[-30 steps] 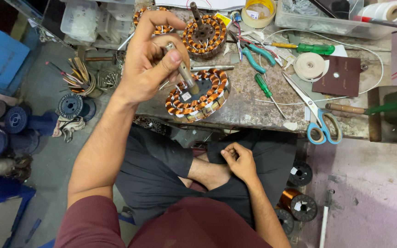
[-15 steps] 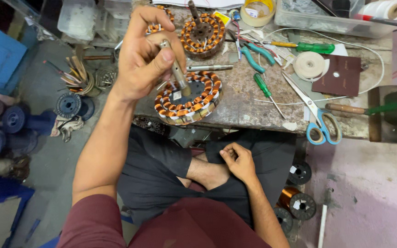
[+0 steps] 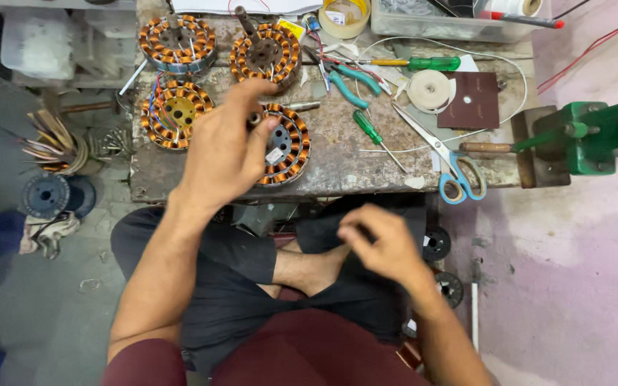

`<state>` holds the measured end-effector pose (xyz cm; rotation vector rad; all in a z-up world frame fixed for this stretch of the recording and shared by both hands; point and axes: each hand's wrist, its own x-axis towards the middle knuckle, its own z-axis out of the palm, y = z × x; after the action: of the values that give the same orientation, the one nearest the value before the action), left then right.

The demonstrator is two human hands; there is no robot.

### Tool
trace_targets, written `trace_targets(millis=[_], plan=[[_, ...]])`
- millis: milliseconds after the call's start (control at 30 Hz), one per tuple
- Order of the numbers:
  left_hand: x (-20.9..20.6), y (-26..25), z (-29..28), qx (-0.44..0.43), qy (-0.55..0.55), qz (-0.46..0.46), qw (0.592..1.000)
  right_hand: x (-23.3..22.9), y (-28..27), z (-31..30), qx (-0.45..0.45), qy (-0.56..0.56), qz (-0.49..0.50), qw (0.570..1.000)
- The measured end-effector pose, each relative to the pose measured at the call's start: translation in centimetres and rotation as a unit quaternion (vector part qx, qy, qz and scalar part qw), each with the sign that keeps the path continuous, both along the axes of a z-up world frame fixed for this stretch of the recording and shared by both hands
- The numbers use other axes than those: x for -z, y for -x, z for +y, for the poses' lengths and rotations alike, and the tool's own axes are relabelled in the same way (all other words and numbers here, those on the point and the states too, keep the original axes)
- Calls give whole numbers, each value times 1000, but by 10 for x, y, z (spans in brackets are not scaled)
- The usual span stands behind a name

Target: The person is winding copper wire onto motor stators. They use a tool to guide the wire through slots, tie off sections with white string, and trim excess string with scissors.

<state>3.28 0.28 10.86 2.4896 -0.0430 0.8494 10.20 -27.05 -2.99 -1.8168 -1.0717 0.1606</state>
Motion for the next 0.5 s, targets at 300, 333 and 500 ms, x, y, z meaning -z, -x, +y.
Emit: trace_targets(millis=[300, 333, 500], plan=[[29, 3, 1, -40, 124, -26, 991, -55, -131, 45, 234, 48, -218, 946], [30, 8, 4, -43, 129, -54, 989, -51, -142, 52, 239, 67, -219, 943], [42, 37, 19, -51, 258, -95, 960, -27, -168, 67, 264, 145, -240, 923]])
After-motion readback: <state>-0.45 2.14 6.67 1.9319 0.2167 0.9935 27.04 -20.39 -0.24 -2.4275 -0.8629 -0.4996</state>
